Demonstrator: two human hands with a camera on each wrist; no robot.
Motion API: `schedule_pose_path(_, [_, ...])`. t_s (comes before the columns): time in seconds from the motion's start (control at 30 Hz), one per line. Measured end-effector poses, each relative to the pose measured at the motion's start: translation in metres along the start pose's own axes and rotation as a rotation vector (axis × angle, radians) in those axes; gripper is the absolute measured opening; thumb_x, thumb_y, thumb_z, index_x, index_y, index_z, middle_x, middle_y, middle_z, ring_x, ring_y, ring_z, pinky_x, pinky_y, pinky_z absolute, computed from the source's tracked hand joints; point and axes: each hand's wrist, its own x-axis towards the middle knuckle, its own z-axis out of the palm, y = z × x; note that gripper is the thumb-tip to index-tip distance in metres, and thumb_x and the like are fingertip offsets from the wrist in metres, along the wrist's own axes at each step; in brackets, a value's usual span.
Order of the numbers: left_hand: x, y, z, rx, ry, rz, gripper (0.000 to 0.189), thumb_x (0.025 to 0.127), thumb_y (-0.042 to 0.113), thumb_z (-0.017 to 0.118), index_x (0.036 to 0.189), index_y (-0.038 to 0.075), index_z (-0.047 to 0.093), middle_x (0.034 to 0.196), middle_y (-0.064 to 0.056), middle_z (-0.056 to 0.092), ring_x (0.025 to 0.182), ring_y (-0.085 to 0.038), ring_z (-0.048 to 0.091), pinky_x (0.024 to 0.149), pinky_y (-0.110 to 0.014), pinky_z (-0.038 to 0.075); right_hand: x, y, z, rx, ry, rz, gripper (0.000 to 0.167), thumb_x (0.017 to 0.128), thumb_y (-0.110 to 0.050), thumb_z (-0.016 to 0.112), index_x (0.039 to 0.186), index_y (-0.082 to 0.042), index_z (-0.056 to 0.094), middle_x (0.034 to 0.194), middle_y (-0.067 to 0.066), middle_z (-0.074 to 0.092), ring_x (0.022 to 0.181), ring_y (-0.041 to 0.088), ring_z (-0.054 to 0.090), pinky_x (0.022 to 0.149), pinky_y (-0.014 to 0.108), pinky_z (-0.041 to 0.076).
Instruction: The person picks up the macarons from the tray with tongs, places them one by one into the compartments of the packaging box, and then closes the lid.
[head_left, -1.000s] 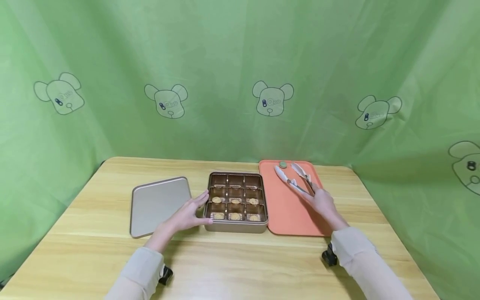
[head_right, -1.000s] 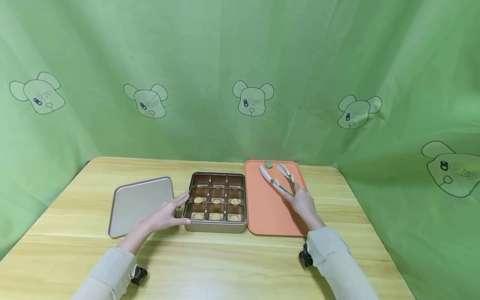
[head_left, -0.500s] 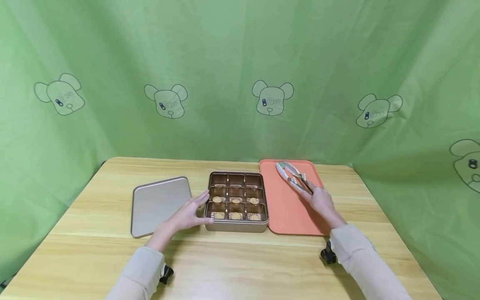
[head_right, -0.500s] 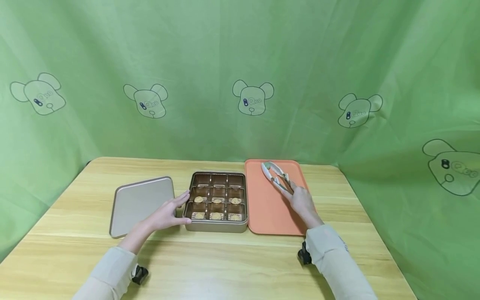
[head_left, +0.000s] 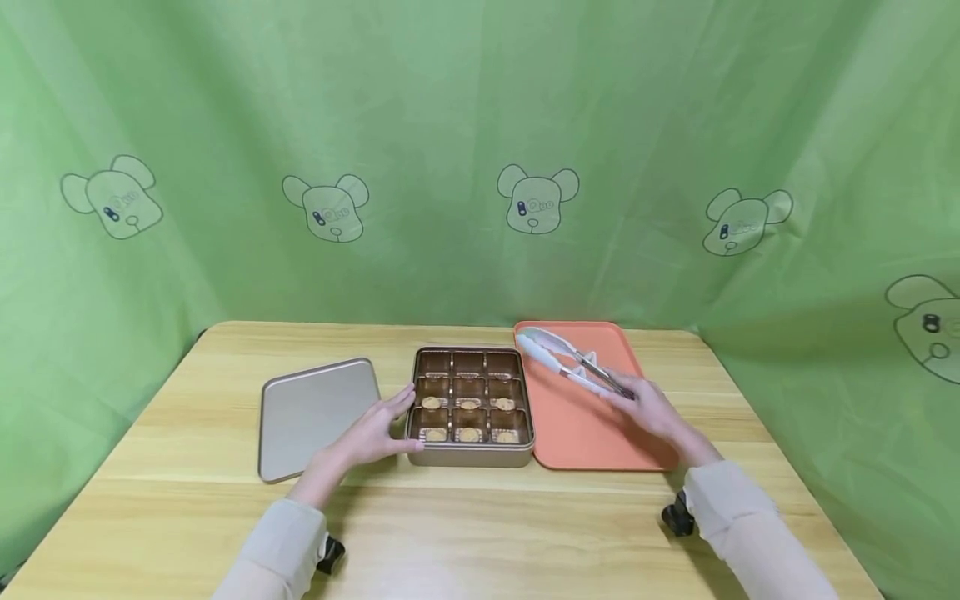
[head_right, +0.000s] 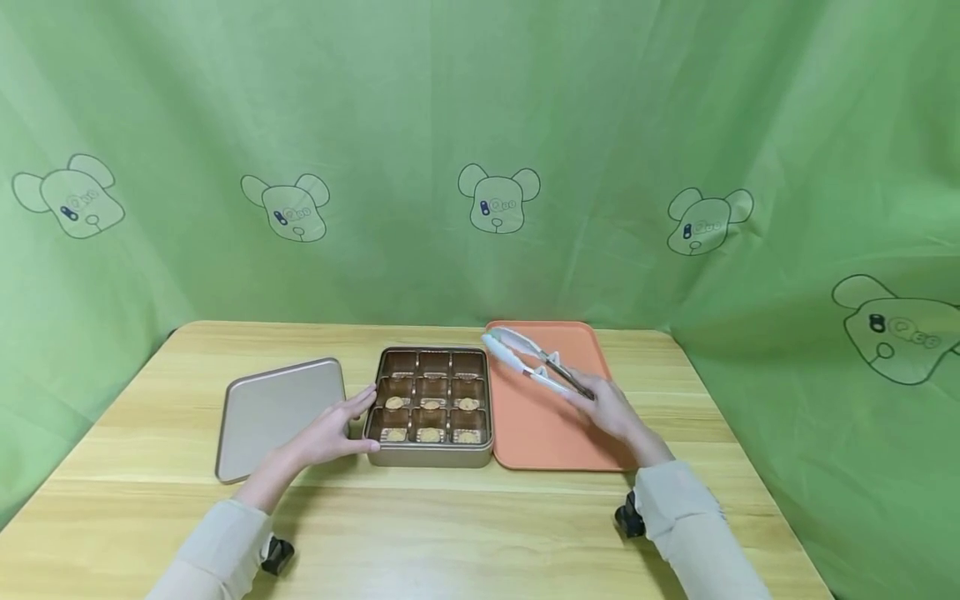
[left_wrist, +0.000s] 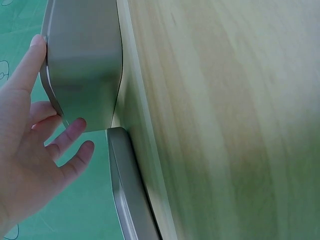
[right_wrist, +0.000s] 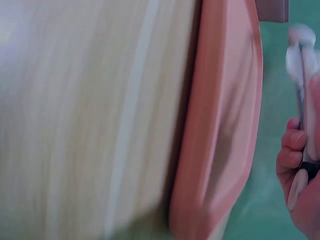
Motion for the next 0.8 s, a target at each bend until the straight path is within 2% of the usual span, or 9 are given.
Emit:
schedule_pose_path(0.17, [0.000,-0.001,0.000,0.002,0.003,0.000,0.088,0.076,0.042,0.067,0.139,-0.005,0.026,0.149,-0.015,0.016,0.133,-0.038,0.024,0.111,-0.053,0.008,-0.006,-0.002,-0.005,0.027,-0.030,-0.107,0.054,0.086,-0.020,0.063,0.130,0.005,0.045,0.127,0.029,0.048,0.116,0.045,0.044,0.097,0.057,0.035])
schedule_pose_path(0.43, [0.000,-0.001,0.000,0.011,-0.002,-0.005,0.089,0.076,0.042,0.068,0.139,-0.005,0.026,0.149,-0.013,0.016,0.133,-0.036,0.024,0.111,-0.053,0.008,-0.011,-0.010,-0.007,0.008,-0.075,-0.133,0.055,0.086,-0.021,0.063,0.132,0.003,0.044,0.126,0.028,0.050,0.114,0.042,0.046,0.095,0.056,0.039])
schedule_pose_path(0.53, [0.000,-0.001,0.001,0.010,-0.003,-0.002,0.089,0.076,0.042,0.067,0.139,-0.005,0.026,0.149,-0.013,0.015,0.134,-0.036,0.024,0.111,-0.053,0.007,-0.011,-0.011,-0.007,-0.014,-0.081,-0.124,0.059,0.085,-0.022,0.064,0.133,0.005,0.041,0.105,0.021,0.060,0.092,0.030,0.054,0.080,0.041,0.048])
schedule_pose_path(0.63, [-0.001,0.000,0.001,0.014,-0.004,-0.002,0.089,0.076,0.042,0.067,0.139,-0.004,0.026,0.149,-0.013,0.015,0.133,-0.036,0.024,0.111,-0.053,0.007,-0.011,-0.011,-0.006,-0.018,-0.092,-0.104,0.064,0.085,-0.024,0.065,0.135,0.005,0.038,0.085,0.009,0.054,0.075,0.017,0.046,0.065,0.028,0.043])
schedule_pose_path(0.67, [-0.001,0.000,0.001,0.013,-0.004,-0.001,0.089,0.076,0.042,0.067,0.139,-0.005,0.026,0.149,-0.013,0.015,0.133,-0.036,0.024,0.111,-0.053,0.007,-0.011,-0.011,-0.006,-0.011,-0.101,-0.092,0.065,0.085,-0.025,0.065,0.136,0.005,0.037,0.082,0.007,0.051,0.072,0.016,0.043,0.062,0.026,0.040])
schedule_pose_path(0.8, [-0.001,0.001,0.000,0.006,-0.001,-0.004,0.089,0.076,0.043,0.066,0.139,-0.004,0.025,0.150,-0.013,0.015,0.133,-0.036,0.024,0.111,-0.052,0.007,-0.011,-0.011,-0.007,0.017,-0.112,-0.070,0.066,0.086,-0.024,0.064,0.137,0.004,0.035,0.085,0.008,0.051,0.075,0.016,0.042,0.064,0.025,0.040])
